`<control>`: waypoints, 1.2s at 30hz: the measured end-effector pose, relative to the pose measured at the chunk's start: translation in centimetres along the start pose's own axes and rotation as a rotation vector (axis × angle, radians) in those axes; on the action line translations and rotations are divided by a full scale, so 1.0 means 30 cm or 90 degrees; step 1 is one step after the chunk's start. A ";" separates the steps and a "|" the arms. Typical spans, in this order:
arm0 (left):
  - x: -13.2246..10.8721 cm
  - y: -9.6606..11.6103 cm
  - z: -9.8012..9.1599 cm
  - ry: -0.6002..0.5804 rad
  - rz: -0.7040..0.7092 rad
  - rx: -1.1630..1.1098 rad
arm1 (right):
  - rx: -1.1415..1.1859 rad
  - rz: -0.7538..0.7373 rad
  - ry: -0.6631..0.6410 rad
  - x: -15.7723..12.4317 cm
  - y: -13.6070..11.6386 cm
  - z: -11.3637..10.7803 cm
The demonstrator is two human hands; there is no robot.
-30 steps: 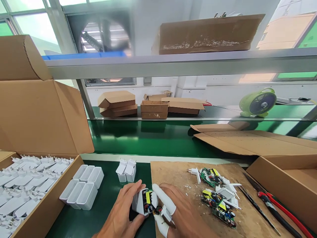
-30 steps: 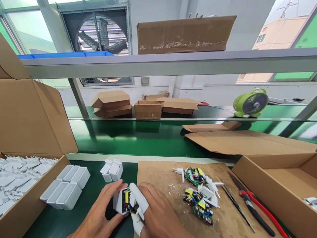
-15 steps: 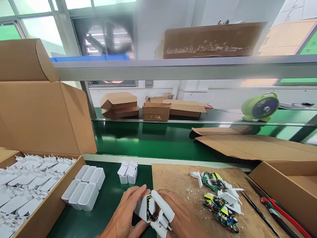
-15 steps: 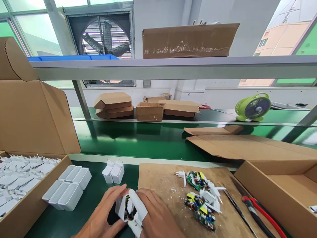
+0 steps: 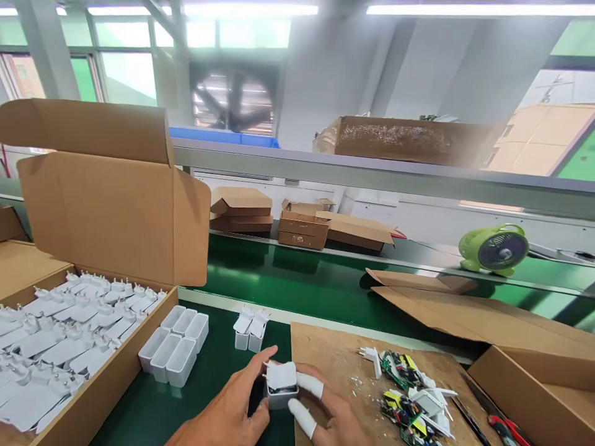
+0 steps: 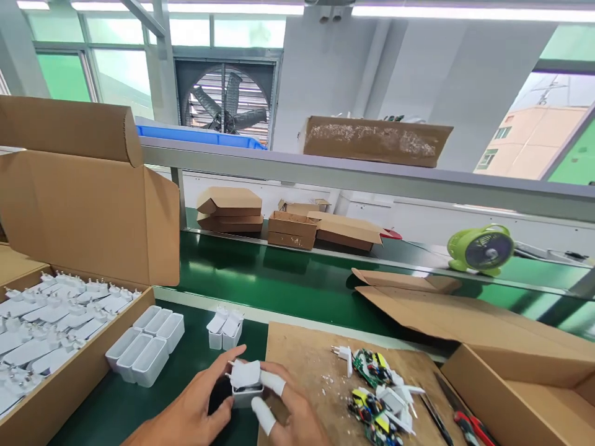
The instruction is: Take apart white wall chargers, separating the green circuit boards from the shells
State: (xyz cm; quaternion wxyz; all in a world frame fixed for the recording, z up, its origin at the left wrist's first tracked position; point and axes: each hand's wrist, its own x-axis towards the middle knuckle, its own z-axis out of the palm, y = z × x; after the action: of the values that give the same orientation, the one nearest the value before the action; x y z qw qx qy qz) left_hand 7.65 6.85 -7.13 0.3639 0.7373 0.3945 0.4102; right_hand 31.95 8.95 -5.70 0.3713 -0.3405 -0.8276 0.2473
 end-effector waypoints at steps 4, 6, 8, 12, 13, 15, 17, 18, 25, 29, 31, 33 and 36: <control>0.026 0.015 -0.002 0.023 -0.019 -0.073 | -0.119 -0.087 -0.085 0.019 -0.031 -0.013; 0.034 0.023 -0.005 0.042 -0.058 -0.109 | -0.161 -0.100 -0.116 0.032 -0.047 -0.023; 0.038 0.031 -0.007 0.054 -0.079 -0.136 | -0.164 -0.110 -0.129 0.043 -0.053 -0.025; 0.038 0.043 -0.014 0.037 -0.096 -0.144 | -0.066 -0.078 -0.106 0.054 -0.039 -0.007; 0.037 0.044 -0.015 0.030 -0.103 -0.134 | -0.039 -0.060 -0.100 0.054 -0.035 -0.001; 0.035 0.041 -0.017 0.022 -0.124 -0.106 | -0.026 -0.026 -0.096 0.048 -0.027 0.010; 0.032 0.032 -0.015 0.019 -0.139 -0.091 | -0.068 -0.016 -0.094 0.037 -0.023 0.017; 0.031 0.026 -0.013 0.018 -0.145 -0.092 | -0.097 -0.024 -0.088 0.029 -0.023 0.019; 0.028 0.005 -0.003 0.012 -0.158 -0.088 | -0.256 -0.004 -0.152 0.003 -0.051 0.015; 0.030 0.011 -0.007 -0.007 -0.148 -0.092 | -0.092 0.038 -0.132 0.020 -0.061 0.002; 0.030 0.010 -0.008 -0.021 -0.147 -0.094 | -0.039 0.028 -0.096 0.019 -0.059 0.000; 0.030 0.006 -0.009 -0.030 -0.148 -0.092 | -0.034 0.009 -0.075 0.009 -0.056 0.002; 0.028 -0.003 -0.009 -0.035 -0.162 -0.094 | -0.101 -0.015 -0.109 -0.010 -0.052 0.009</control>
State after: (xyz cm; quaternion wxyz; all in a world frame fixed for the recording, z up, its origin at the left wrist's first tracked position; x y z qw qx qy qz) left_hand 7.67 7.68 -6.82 0.4770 0.6632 0.4437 0.3685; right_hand 31.28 7.67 -4.96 0.2741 -0.3371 -0.8771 0.2047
